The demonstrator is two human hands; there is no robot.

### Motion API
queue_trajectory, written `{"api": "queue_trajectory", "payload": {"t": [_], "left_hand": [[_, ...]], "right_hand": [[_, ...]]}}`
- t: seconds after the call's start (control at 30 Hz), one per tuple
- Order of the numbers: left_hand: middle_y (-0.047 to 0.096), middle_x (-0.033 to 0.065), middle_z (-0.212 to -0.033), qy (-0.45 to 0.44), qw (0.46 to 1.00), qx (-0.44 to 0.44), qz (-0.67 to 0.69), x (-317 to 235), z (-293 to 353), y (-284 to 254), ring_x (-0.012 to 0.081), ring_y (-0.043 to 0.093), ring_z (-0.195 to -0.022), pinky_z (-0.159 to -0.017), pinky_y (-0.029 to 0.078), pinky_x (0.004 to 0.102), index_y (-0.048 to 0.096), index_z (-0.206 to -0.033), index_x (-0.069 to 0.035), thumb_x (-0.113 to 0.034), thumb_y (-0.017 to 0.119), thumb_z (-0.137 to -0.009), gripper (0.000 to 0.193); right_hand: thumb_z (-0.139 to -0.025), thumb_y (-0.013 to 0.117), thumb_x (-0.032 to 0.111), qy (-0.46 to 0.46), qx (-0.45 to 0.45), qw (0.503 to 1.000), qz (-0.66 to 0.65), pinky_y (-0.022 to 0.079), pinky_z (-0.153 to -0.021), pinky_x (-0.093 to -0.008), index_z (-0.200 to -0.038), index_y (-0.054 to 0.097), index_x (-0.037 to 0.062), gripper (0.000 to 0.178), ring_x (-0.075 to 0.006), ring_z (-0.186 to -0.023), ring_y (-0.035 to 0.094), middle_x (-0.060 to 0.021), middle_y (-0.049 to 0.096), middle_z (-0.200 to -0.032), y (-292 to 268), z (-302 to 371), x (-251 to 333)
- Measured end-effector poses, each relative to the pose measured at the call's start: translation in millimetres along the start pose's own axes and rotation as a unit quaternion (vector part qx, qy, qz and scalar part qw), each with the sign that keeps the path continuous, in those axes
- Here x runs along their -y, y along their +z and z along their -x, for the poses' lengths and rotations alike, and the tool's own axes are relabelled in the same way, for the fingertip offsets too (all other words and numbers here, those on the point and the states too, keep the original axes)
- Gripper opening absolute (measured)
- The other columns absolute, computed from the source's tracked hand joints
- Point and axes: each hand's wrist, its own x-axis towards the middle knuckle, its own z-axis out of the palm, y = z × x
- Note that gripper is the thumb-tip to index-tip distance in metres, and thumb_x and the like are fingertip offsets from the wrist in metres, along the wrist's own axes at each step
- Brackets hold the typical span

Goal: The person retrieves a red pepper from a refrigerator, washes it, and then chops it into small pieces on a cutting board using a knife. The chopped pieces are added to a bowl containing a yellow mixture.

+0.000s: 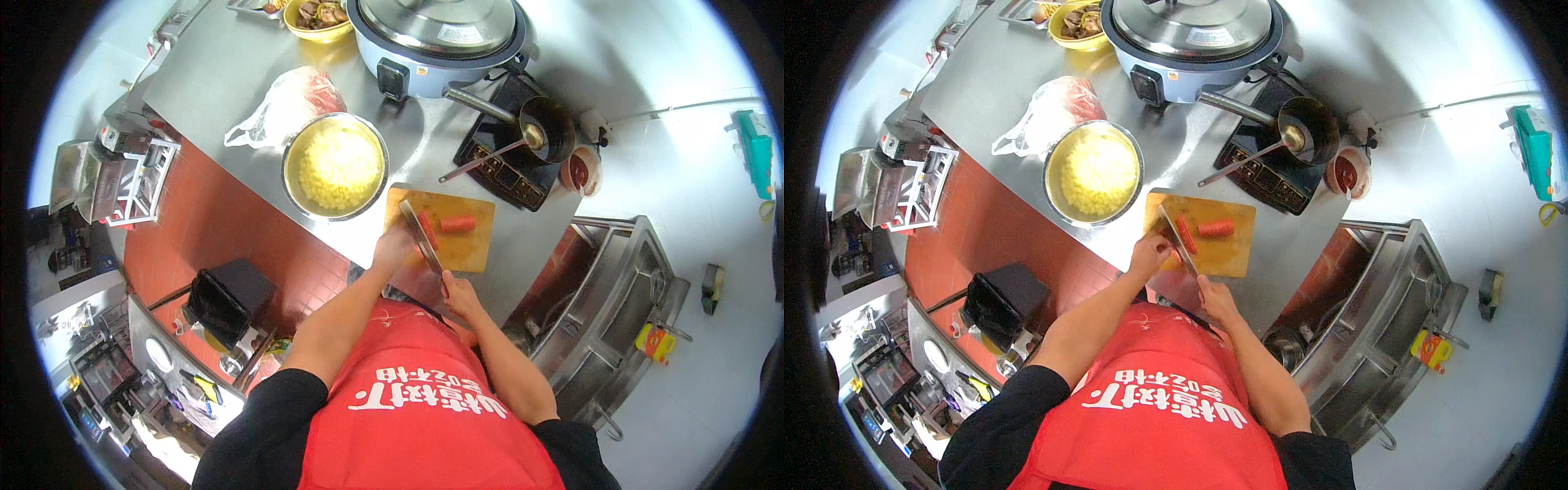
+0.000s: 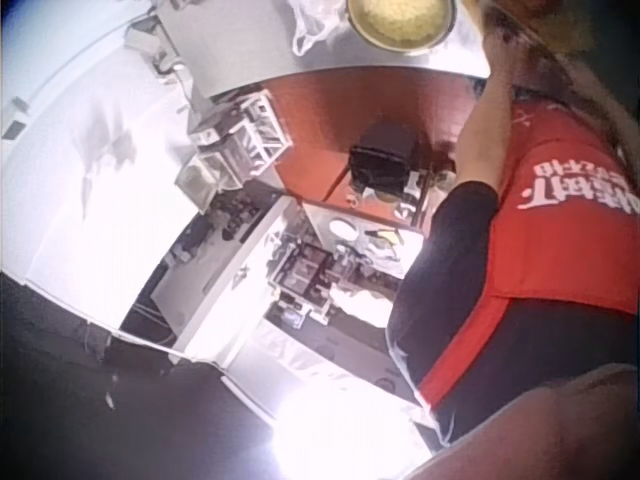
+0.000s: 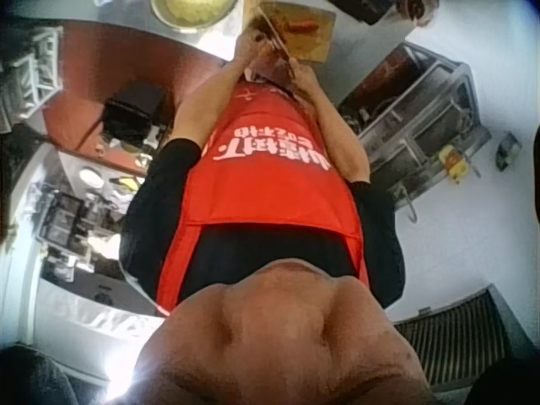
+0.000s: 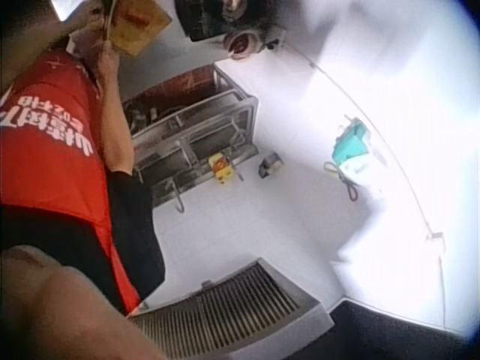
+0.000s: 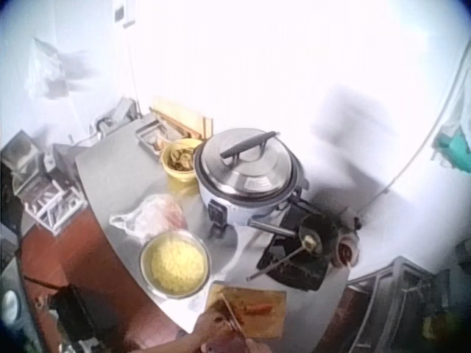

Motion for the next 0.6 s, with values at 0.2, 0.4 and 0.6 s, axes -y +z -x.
{"api": "queue_trajectory", "payload": {"t": [0.2, 0.4, 0.6], "left_hand": [[0.067, 0.0136, -0.083, -0.014, 1.000, 0.003, 0.011, -18.3, -0.6, -12.5, 0.0304, 0.067, -0.075, -0.070, 0.055, 0.0394, 0.072, -0.085, -0.003, -0.016, 0.072, -0.077, 0.015], [0.071, 0.0149, -0.082, -0.010, 0.999, 0.040, 0.007, -11.1, -5.6, -14.4, 0.0304, 0.070, -0.075, -0.070, 0.055, 0.0392, 0.072, -0.086, -0.003, -0.020, 0.072, -0.074, 0.021], [0.071, 0.0166, -0.085, -0.044, 0.994, 0.101, -0.001, -2.9, -11.7, -16.7, 0.0325, 0.070, -0.076, -0.070, 0.055, 0.0399, 0.071, -0.087, -0.002, -0.028, 0.073, -0.074, 0.029]], "right_hand": [[-0.099, 0.048, 0.055, -0.047, -0.050, 0.996, 0.049, 0.040, -0.056, -0.0398, -0.064, 0.056, -0.0032, 0.069, -0.0211, -0.056, 0.045, -0.0085, 0.049, -0.055, 3.7, 25.3, 5.5], [-0.098, 0.051, 0.055, -0.029, -0.036, 0.998, 0.038, 0.041, -0.058, -0.0423, -0.066, 0.054, -0.0045, 0.068, -0.0206, -0.058, 0.043, -0.0109, 0.044, -0.057, 2.9, 34.9, 15.4], [-0.100, 0.046, 0.060, -0.044, -0.016, 0.997, 0.066, 0.041, -0.054, -0.0338, -0.061, 0.054, 0.0035, 0.069, -0.0162, -0.054, 0.048, -0.0035, 0.049, -0.056, 3.4, 16.5, 1.1]]}}
